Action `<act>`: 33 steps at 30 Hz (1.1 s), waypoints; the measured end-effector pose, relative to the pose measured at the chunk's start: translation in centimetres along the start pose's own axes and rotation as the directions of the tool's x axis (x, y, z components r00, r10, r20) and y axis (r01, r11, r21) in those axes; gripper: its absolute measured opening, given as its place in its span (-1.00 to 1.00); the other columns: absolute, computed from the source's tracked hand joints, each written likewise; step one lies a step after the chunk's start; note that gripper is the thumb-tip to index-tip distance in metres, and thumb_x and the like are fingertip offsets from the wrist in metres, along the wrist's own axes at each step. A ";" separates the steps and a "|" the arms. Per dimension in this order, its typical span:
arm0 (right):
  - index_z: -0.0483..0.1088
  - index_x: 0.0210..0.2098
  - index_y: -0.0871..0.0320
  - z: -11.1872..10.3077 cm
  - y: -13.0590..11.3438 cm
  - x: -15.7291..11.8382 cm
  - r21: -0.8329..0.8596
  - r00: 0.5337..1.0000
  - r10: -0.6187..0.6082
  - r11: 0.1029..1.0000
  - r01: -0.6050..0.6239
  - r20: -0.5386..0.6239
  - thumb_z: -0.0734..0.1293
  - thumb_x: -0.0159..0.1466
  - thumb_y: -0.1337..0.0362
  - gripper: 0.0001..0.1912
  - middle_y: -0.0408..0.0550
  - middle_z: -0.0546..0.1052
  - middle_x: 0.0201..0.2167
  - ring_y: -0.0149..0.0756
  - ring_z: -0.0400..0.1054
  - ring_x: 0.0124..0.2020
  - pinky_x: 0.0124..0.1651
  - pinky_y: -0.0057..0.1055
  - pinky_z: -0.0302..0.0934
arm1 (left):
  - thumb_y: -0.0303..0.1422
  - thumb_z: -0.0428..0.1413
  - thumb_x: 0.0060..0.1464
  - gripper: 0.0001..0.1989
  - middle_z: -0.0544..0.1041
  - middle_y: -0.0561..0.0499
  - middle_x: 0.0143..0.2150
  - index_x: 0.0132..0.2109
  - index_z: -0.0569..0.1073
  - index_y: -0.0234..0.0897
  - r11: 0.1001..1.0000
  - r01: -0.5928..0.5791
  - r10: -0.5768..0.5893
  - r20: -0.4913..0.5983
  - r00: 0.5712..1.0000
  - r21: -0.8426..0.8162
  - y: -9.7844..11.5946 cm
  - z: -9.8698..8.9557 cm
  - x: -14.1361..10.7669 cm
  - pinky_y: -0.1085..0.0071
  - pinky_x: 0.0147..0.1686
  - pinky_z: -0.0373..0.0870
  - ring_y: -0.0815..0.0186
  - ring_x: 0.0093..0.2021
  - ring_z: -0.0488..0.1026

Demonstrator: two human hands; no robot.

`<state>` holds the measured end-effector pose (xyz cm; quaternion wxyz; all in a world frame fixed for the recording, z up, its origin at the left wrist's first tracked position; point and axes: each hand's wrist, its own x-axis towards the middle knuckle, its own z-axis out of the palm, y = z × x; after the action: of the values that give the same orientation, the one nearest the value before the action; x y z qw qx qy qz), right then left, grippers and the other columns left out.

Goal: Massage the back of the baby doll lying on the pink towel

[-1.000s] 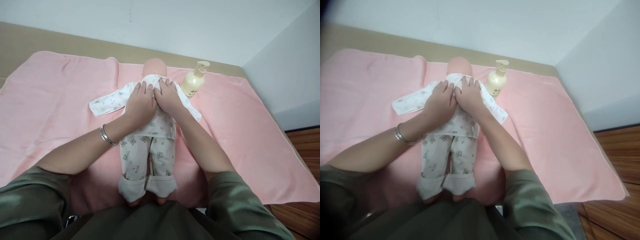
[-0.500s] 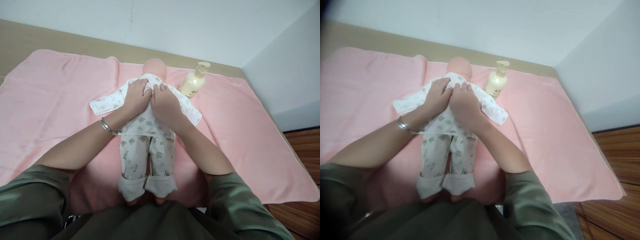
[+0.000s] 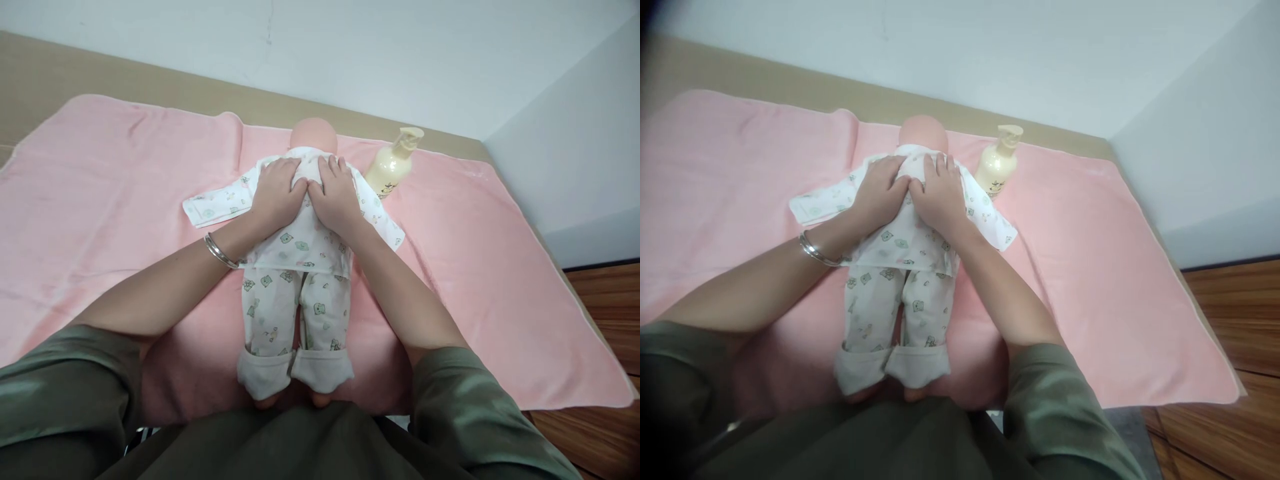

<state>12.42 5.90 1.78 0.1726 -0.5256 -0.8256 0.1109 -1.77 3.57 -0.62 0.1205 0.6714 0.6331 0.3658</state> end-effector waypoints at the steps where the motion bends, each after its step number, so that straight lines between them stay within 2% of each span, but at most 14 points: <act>1: 0.05 0.47 0.42 0.0 0.0 -0.1 -0.006 1.000 0.003 1.000 -0.003 0.002 0.11 0.39 0.27 -0.31 0.27 0.05 0.52 0.20 -0.19 0.57 0.55 0.23 -0.21 | -0.22 -0.14 0.29 -0.50 0.47 -0.15 0.31 0.26 0.43 -0.18 1.000 0.005 -0.005 0.011 1.000 0.003 0.1 -0.1 0.0 0.00 0.50 0.06 0.02 0.39 0.30; 6: 0.04 0.48 0.40 -0.5 0.9 0.3 0.008 0.999 -0.039 0.999 0.039 0.034 0.15 0.41 0.22 -0.29 0.27 0.03 0.53 0.10 -0.19 0.58 0.58 0.12 -0.25 | -0.29 -0.19 0.31 -0.47 0.42 -0.30 0.33 0.30 0.38 -0.36 0.993 -0.051 0.049 0.023 0.999 0.102 1.5 -0.4 -1.2 -0.13 0.46 0.09 -0.11 0.41 0.27; 9: 0.04 0.48 0.36 -0.7 1.9 0.7 0.055 0.992 -0.101 0.994 0.098 0.069 0.17 0.42 0.14 -0.27 0.22 0.01 0.54 0.04 -0.20 0.59 0.60 0.05 -0.25 | -0.32 -0.20 0.32 -0.47 0.42 -0.30 0.33 0.30 0.37 -0.38 0.978 -0.115 0.118 -0.004 0.993 0.175 2.3 -0.4 -2.2 -0.12 0.42 0.16 -0.12 0.41 0.26; 11: 0.04 0.48 0.36 -0.9 1.9 0.8 0.056 0.993 -0.096 0.994 0.092 0.067 0.16 0.44 0.13 -0.28 0.22 0.01 0.54 0.04 -0.20 0.58 0.59 0.07 -0.24 | -0.34 -0.20 0.31 -0.48 0.43 -0.30 0.31 0.28 0.39 -0.41 0.971 -0.136 0.137 0.011 0.991 0.194 2.5 -0.5 -2.3 -0.09 0.41 0.19 -0.11 0.40 0.28; 14: 0.02 0.48 0.40 -1.2 0.7 0.2 0.005 0.997 -0.042 0.999 0.042 0.065 0.12 0.44 0.23 -0.32 0.27 0.06 0.52 0.10 -0.13 0.57 0.57 0.16 -0.21 | -0.36 -0.18 0.27 -0.48 0.45 -0.32 0.29 0.23 0.42 -0.46 0.973 -0.141 0.130 0.068 0.989 0.184 2.1 -0.9 -1.5 -0.08 0.42 0.18 -0.10 0.36 0.31; 16: 0.03 0.47 0.47 -1.4 -0.5 -0.7 -0.034 0.997 -0.021 0.999 0.023 0.078 0.10 0.44 0.30 -0.34 0.34 0.10 0.50 0.15 -0.08 0.55 0.56 0.16 -0.16 | -0.35 -0.17 0.25 -0.50 0.48 -0.30 0.26 0.20 0.44 -0.42 0.982 -0.115 0.102 0.097 0.990 0.151 1.6 -1.3 -0.5 -0.09 0.40 0.21 -0.10 0.32 0.35; 19: 0.07 0.43 0.57 -1.4 -1.9 -2.1 -0.054 0.993 -0.082 0.995 0.086 0.082 0.08 0.43 0.34 -0.36 0.42 0.12 0.47 0.20 -0.07 0.54 0.56 0.12 -0.10 | -0.33 -0.18 0.26 -0.57 0.55 -0.26 0.12 0.08 0.48 -0.30 0.994 -0.045 0.032 0.119 0.992 0.104 0.9 -1.5 0.5 -0.07 0.29 0.34 -0.08 0.19 0.45; 21: 0.15 0.38 0.55 -1.4 -2.1 -2.5 -0.045 0.986 -0.151 0.987 0.154 0.066 0.06 0.42 0.36 -0.40 0.39 0.19 0.44 0.18 -0.04 0.53 0.56 0.13 -0.08 | -0.32 -0.18 0.28 -0.60 0.56 -0.23 0.09 0.06 0.48 -0.25 0.994 -0.017 0.006 0.100 0.995 0.106 0.7 -1.5 0.6 -0.05 0.27 0.36 -0.06 0.18 0.46; 25: 0.35 0.23 0.35 -1.6 -0.9 -1.6 0.025 0.986 -0.150 0.989 0.149 0.066 0.05 0.43 0.37 -0.53 0.24 0.37 0.35 0.10 0.10 0.48 0.53 0.11 0.03 | -0.31 -0.22 0.33 -0.53 0.49 -0.25 0.25 0.21 0.42 -0.31 0.981 -0.019 0.011 0.039 0.999 0.194 1.5 -1.1 -0.6 -0.03 0.40 0.24 -0.06 0.34 0.35; 29: 0.38 0.21 0.29 -1.5 0.6 0.1 0.102 0.993 -0.118 0.988 0.116 0.018 0.07 0.46 0.31 -0.56 0.19 0.36 0.37 0.02 0.15 0.46 0.51 0.05 0.05 | -0.30 -0.24 0.36 -0.47 0.37 -0.31 0.38 0.31 0.34 -0.39 0.960 -0.025 0.013 0.043 0.999 0.278 3.4 -1.0 -2.7 -0.12 0.43 0.15 -0.14 0.44 0.24; 33: 0.33 0.24 0.36 -1.1 0.8 0.5 0.045 0.996 -0.087 0.995 0.087 -0.004 0.07 0.46 0.34 -0.54 0.24 0.35 0.37 0.05 0.12 0.47 0.51 0.09 0.00 | -0.35 -0.27 0.36 -0.45 0.28 -0.28 0.46 0.38 0.27 -0.39 0.959 -0.055 0.036 0.075 0.997 0.277 4.3 -1.0 -3.4 -0.15 0.48 0.04 -0.09 0.50 0.15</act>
<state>13.30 6.72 2.64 0.1900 -0.4852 -0.8448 0.1215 1.08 -0.66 1.58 0.0380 0.7084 0.6582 0.2520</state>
